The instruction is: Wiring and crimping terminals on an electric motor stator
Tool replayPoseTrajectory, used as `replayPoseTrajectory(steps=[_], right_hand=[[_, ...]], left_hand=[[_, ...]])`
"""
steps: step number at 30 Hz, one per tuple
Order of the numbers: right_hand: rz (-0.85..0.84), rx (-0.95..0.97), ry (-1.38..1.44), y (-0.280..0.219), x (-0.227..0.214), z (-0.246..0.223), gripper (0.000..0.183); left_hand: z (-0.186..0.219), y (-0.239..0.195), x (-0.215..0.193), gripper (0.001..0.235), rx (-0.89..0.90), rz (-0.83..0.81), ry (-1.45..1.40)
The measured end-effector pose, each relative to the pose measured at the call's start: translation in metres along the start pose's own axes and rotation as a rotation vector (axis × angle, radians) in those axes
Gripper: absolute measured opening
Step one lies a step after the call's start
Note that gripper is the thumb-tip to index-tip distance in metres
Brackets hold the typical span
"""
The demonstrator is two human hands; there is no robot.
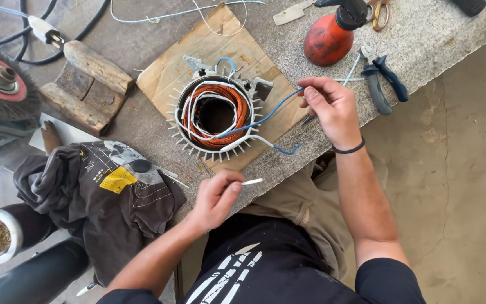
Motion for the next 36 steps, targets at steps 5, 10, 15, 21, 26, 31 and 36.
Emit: replayPoseTrajectory(steps=[5, 10, 15, 21, 26, 31, 36], right_hand=[[-0.046, -0.156, -0.235, -0.033, -0.018, -0.054, 0.013], [-0.018, -0.210, -0.275, -0.101, -0.023, -0.082, 0.009], [-0.106, -0.342, -0.275, -0.150, 0.021, -0.101, 0.008], [-0.113, -0.459, -0.357, -0.178, 0.031, -0.060, 0.012], [0.124, -0.273, -0.276, -0.193, -0.022, -0.008, 0.023], [0.249, -0.341, -0.447, -0.208, -0.023, -0.011, 0.039], [0.083, -0.526, -0.745, -0.185, 0.040, -0.040, 0.023]], left_hand=[[-0.050, -0.013, 0.075, 0.027, -0.236, -0.089, -0.598], [-0.045, 0.003, 0.103, 0.014, -0.305, -0.099, -0.761], [-0.080, -0.020, 0.092, 0.017, -0.430, 0.159, -0.742], [-0.102, -0.056, 0.095, 0.052, -0.528, 0.197, -0.963], [-0.095, -0.042, 0.102, 0.044, -0.479, 0.084, -0.967], [-0.091, -0.028, 0.110, 0.043, -0.462, -0.044, -0.963], [-0.072, -0.011, 0.105, 0.047, -0.441, -0.132, -0.877]])
Point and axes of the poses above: each hand's wrist, its own y-axis towards the middle knuckle, its own x-axis out of the palm, z = x × y, the point moved 9 cm from there along y, towards the middle knuckle, and after that the axes turned 11 degrees about -y, right-handed, at the moved point
